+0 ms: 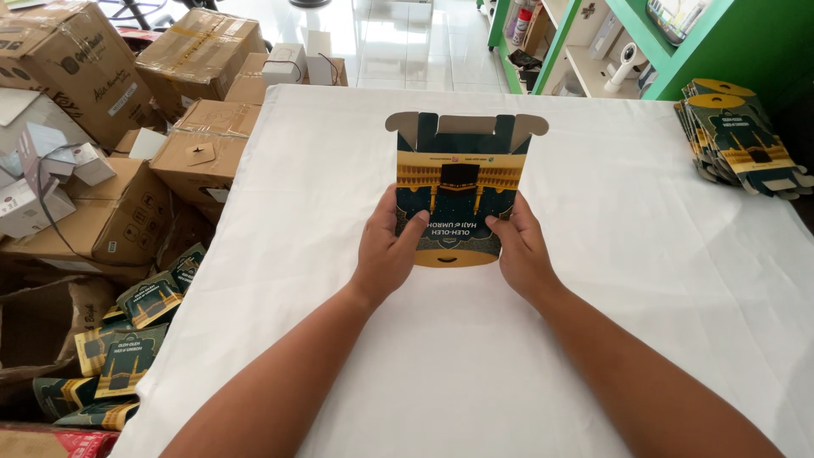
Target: Assembling small decorative cardboard boxes by folding and tucking flaps at a workshop table.
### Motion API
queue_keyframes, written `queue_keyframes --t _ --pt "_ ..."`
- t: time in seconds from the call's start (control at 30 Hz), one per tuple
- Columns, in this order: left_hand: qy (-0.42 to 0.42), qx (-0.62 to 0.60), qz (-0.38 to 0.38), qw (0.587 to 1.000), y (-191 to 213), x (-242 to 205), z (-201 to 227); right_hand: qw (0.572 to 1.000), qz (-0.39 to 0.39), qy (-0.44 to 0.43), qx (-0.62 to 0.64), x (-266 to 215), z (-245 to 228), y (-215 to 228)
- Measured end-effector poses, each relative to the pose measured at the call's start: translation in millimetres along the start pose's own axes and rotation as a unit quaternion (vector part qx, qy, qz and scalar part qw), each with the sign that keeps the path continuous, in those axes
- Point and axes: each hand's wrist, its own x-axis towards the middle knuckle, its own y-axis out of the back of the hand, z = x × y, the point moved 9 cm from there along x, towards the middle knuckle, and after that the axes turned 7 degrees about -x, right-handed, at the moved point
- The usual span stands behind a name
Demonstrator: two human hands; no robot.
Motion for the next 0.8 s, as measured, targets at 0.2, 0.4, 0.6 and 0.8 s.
queue_keyframes --t 0.2,0.4,0.6,0.8 --pt "-0.04 0.011 -0.016 0.999 -7.5 -5.4 8.1 0.998 -0.038 0.051 -0.012 3.0 22.1 -2.5" --pt "-0.05 -0.023 -0.05 0.997 -13.4 -8.9 -1.9 0.993 -0.071 0.089 -0.032 -9.0 -8.9 -21.0" --pt "-0.033 -0.021 -0.079 0.996 -26.3 -13.2 -3.9 0.984 -0.11 0.125 -0.067 -19.4 -27.4 -32.9" --pt "-0.036 -0.016 -0.109 0.993 -39.0 -19.7 8.2 0.961 -0.163 0.171 -0.145 -23.1 -17.4 -45.1"
